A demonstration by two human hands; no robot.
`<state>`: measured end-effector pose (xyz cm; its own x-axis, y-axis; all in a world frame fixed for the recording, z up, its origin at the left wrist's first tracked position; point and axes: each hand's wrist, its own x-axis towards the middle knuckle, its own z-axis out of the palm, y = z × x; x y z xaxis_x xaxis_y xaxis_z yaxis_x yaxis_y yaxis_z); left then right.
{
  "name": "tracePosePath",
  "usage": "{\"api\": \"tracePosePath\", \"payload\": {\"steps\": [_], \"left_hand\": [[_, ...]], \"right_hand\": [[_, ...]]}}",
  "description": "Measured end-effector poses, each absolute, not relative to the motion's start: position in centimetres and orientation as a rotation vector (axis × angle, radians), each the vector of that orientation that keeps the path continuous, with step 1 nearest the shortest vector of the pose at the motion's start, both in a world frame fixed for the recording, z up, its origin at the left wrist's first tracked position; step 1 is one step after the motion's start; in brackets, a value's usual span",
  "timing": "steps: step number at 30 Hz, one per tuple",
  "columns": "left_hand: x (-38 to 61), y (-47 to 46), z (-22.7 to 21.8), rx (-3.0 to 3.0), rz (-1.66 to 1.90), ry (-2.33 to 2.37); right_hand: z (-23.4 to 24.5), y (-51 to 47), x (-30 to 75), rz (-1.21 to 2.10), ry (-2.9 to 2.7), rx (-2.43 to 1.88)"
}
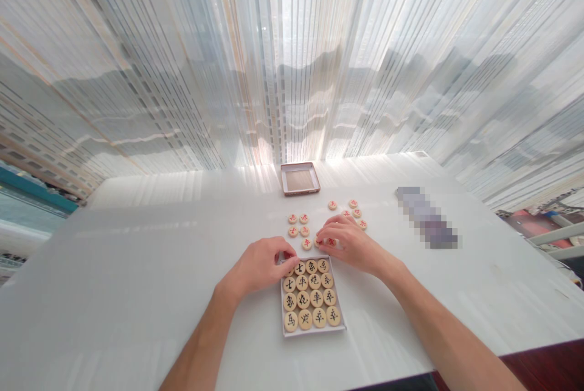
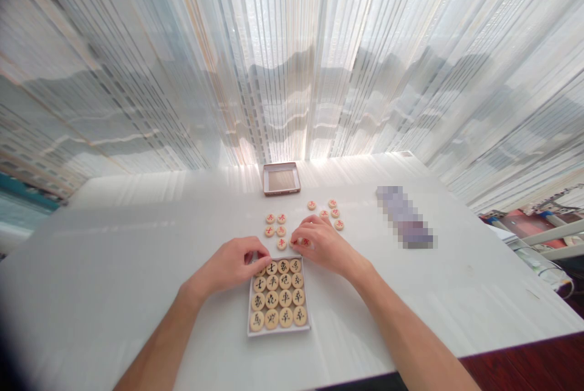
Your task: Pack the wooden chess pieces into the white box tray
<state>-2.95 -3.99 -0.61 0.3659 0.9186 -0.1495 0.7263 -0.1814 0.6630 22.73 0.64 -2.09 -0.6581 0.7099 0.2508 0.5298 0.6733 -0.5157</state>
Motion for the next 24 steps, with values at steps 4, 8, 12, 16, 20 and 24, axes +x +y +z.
{"api": "tracePosePath", "payload": {"steps": [4,8,12,16,20,24], "left_hand": [[-2.93,-3.98,-0.68,1.975,0.374,1.421],[-2.94,-4.00,-0.74,1.976,0.373,1.423],[-2.99,-4.04,-0.74,1.967,0.373,1.424],[-3.03,-4.02,-0.78,1.971,0.377,1.418],[-3.03,-3.97,-0.82,1.964,0.377,1.422],[-3.04,-3.97,-0.77,1.969,0.366,1.422]], "right_hand": [[-2.03,0.96,23.17,0.523,-2.379,-0.957],[-2.14,1.15,23.49,0.502,-2.223,-0.993],[-2.15,1.15,23.51,0.512,-2.101,-1.054],[-2.01,1.11,23.44,0.507,-2.067,-1.060],[-1.69,0.85,23.37,0.581,-2.060,-1.049],[-1.47,0.56,23.28,0.696,-2.083,-1.010]]}}
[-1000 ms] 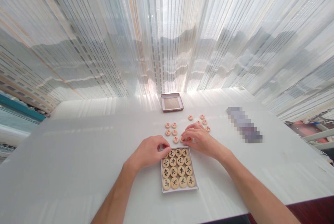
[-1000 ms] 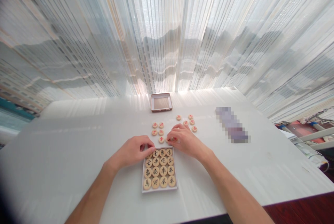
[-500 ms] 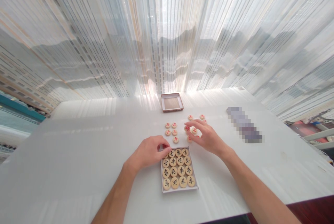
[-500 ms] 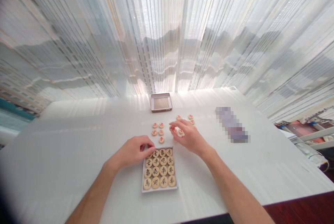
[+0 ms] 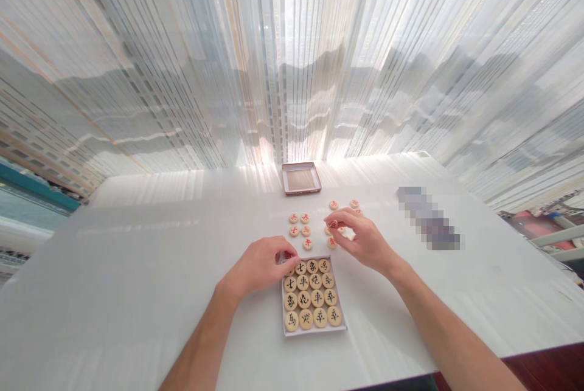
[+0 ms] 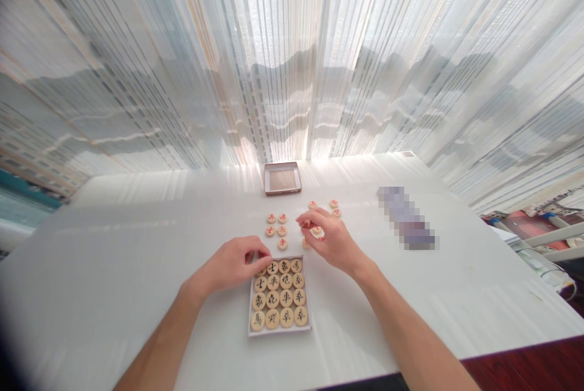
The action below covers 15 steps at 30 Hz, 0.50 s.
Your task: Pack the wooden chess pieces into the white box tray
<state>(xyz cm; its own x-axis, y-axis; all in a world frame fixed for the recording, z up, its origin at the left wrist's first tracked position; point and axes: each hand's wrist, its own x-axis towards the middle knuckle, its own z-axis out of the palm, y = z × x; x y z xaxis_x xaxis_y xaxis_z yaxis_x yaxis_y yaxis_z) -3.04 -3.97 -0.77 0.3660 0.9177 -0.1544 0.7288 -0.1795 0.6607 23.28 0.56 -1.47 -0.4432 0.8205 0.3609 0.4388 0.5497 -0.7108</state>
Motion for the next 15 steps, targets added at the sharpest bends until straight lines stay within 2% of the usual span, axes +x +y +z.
{"api": "tracePosePath", "payload": {"steps": [15], "left_hand": [[-3.17,-4.01,-0.84,1.982,0.392,1.401]], "right_hand": [[-1.30,0.52,23.17,0.784,-2.082,-1.014]]}}
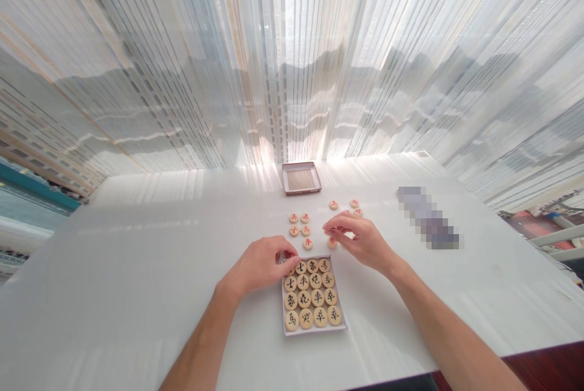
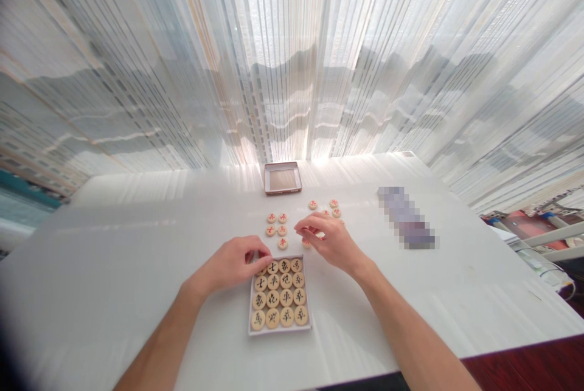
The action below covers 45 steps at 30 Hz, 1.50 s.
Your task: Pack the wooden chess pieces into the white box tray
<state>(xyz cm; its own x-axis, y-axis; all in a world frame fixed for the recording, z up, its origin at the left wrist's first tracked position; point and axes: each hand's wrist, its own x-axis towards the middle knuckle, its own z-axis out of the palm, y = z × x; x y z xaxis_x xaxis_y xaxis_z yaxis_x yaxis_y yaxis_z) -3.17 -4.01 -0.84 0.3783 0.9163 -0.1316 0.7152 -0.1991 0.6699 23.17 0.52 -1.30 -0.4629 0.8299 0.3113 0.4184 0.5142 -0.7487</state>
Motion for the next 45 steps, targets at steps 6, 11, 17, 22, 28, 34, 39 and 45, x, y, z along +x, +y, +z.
{"api": "tracePosePath", "payload": {"steps": [6,11,17,22,28,34,39,45], "left_hand": [[-3.15,-3.94,-0.88,1.979,0.384,1.403],[-3.15,-4.00,-0.73,1.970,0.387,1.398],[-3.14,-4.02,-0.65,1.963,0.398,1.394],[-3.14,-3.98,-0.70,1.963,0.399,1.390],[-3.16,-3.98,-0.75,1.969,0.403,1.387],[-3.11,-4.00,-0.72,1.973,0.394,1.387],[-3.11,-4.00,-0.76,1.983,0.392,1.389],[-3.17,-3.92,-0.80,1.992,0.387,1.387]], "right_hand": [[-1.66,0.75,23.37,0.776,-2.064,-0.959],[-1.97,1.09,23.52,0.716,-2.018,-0.958],[-2.14,1.19,23.46,0.742,-1.961,-1.011],[-2.05,1.12,23.36,0.773,-1.937,-1.032],[-1.48,1.03,23.33,0.681,-2.011,-1.074],[-1.54,1.03,23.42,0.666,-2.031,-1.075],[-1.73,1.06,23.50,0.650,-2.044,-1.047],[-1.85,1.13,23.54,0.637,-2.052,-1.059]]}}
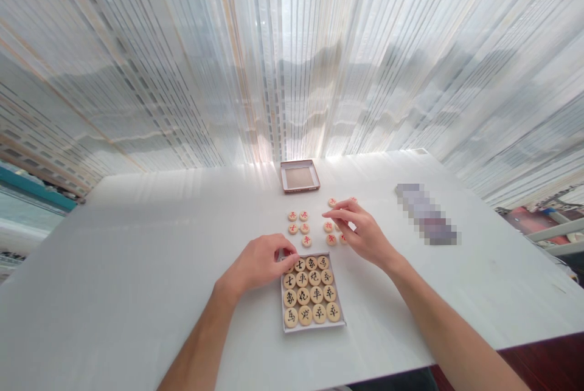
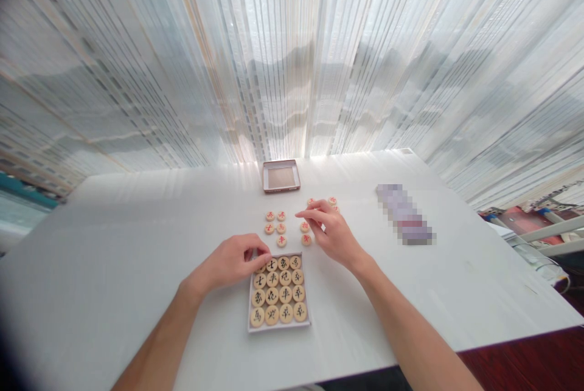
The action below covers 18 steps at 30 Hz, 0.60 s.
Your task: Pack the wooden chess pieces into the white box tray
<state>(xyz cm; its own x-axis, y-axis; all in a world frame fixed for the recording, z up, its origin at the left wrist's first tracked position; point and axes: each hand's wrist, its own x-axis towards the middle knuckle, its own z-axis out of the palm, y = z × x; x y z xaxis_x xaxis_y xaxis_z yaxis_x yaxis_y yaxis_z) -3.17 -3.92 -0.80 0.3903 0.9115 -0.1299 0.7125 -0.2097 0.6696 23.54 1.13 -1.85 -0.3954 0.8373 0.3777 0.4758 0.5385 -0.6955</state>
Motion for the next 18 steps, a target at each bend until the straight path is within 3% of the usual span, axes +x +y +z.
{"api": "tracePosePath", "payload": {"steps": [18], "left_hand": [[-3.16,-3.88,-0.80,2.001,0.386,1.374]], "right_hand": [[-1.42,1.02,23.36,0.753,-1.923,-1.128]]}}
